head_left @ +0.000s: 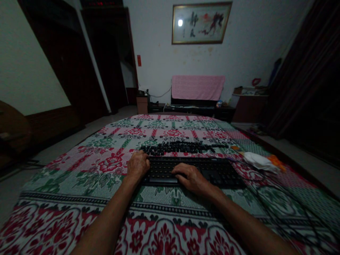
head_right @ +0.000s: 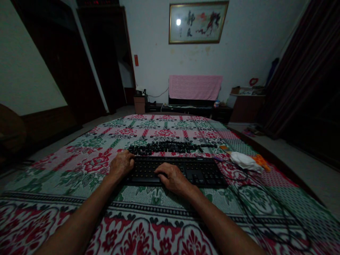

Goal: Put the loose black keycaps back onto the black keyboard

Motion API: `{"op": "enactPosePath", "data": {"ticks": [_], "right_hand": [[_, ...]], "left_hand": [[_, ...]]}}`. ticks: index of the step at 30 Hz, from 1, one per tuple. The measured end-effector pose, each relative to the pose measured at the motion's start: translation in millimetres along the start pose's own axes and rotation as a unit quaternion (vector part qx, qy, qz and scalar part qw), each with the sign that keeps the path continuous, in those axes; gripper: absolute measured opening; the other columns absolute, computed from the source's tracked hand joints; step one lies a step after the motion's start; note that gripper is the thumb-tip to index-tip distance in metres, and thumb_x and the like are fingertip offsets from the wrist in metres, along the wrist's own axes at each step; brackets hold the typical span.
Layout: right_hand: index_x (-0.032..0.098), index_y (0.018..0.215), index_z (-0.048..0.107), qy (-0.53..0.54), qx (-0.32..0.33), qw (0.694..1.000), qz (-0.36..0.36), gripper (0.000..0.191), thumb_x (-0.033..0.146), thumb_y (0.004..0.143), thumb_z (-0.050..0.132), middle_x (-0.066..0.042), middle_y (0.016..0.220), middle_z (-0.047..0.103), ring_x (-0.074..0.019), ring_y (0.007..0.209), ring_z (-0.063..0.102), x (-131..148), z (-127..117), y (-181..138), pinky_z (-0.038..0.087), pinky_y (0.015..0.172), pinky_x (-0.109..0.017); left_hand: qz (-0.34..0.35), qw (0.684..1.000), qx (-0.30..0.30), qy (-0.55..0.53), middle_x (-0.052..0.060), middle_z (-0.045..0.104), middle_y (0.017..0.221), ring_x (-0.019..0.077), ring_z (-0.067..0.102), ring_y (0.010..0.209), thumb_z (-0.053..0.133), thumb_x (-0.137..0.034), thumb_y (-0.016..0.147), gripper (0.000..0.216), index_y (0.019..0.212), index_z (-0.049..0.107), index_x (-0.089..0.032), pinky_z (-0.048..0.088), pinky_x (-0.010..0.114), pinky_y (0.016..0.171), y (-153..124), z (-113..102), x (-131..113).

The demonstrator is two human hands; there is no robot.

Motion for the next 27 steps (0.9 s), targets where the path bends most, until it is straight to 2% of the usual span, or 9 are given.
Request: {"op": "enactPosePath", "data": {"ticks": [3,7,13,22,27], "right_hand": [[0.018,0.089,0.061,0.005,-0.001,1.0,-0.004,0.022,0.011,0.075,0.046,-0.004,0.089,0.06,-0.0133,0.085,0.054,0.8,-0.6,0.0,0.042,0.078,-0.026],[0.018,0.09,0.061,0.01,-0.003,1.0,0.002,0.021,0.012,0.075,0.047,-0.004,0.089,0.06,-0.0134,0.084,0.055,1.0,-2.7,-0.7,0.043,0.077,-0.026],[0.018,0.091,0.061,0.001,-0.002,1.0,-0.004,0.023,0.012,0.073,0.047,-0.005,0.09,0.06,-0.0135,0.086,0.054,1.5,-4.6,-1.8,0.042,0.079,-0.026],[0.018,0.099,0.058,0.007,0.011,1.0,0.014,0.03,0.01,0.073,0.046,-0.005,0.096,0.059,-0.014,0.089,0.054,-1.7,-5.4,-3.2,0.042,0.08,-0.027],[0.017,0.097,0.059,0.008,-0.017,1.0,0.013,0.029,0.009,0.075,0.042,-0.005,0.093,0.06,-0.0127,0.086,0.054,-7.4,-17.6,-2.9,0.042,0.077,-0.025]], "left_hand": [[0.002,1.0,0.007,0.017,0.006,0.056,0.083,0.0186,0.05,0.083,0.04,-0.021,0.073,0.025,0.076,0.064,-0.019,0.041,0.028,0.074,-1.7,0.0,-4.3],[-0.004,1.0,-0.03,0.001,0.006,0.057,0.082,0.0186,0.051,0.084,0.039,-0.02,0.074,0.026,0.083,0.064,-0.018,0.041,0.028,0.074,-4.8,-4.8,-7.1],[0.073,0.993,-0.046,-0.086,0.004,0.059,0.08,0.0163,0.052,0.08,0.041,-0.019,0.074,0.025,0.086,0.063,-0.019,0.041,0.028,0.076,-5.7,1.3,-27.5],[0.161,0.966,-0.023,-0.2,0.003,0.061,0.078,0.013,0.055,0.075,0.045,-0.019,0.073,0.021,0.082,0.064,-0.019,0.042,0.024,0.072,-13.2,-0.9,-54.0],[0.177,0.959,0.004,-0.222,0.003,0.062,0.077,0.0126,0.055,0.073,0.046,-0.02,0.072,0.021,0.081,0.065,-0.018,0.042,0.024,0.071,-15.4,-5.9,-62.5]]}}
Point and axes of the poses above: each hand's wrist, its own y-axis towards the middle knuckle, its own z-axis out of the palm, x = y × z, the point moved 10 cm from there along y, towards the middle knuckle
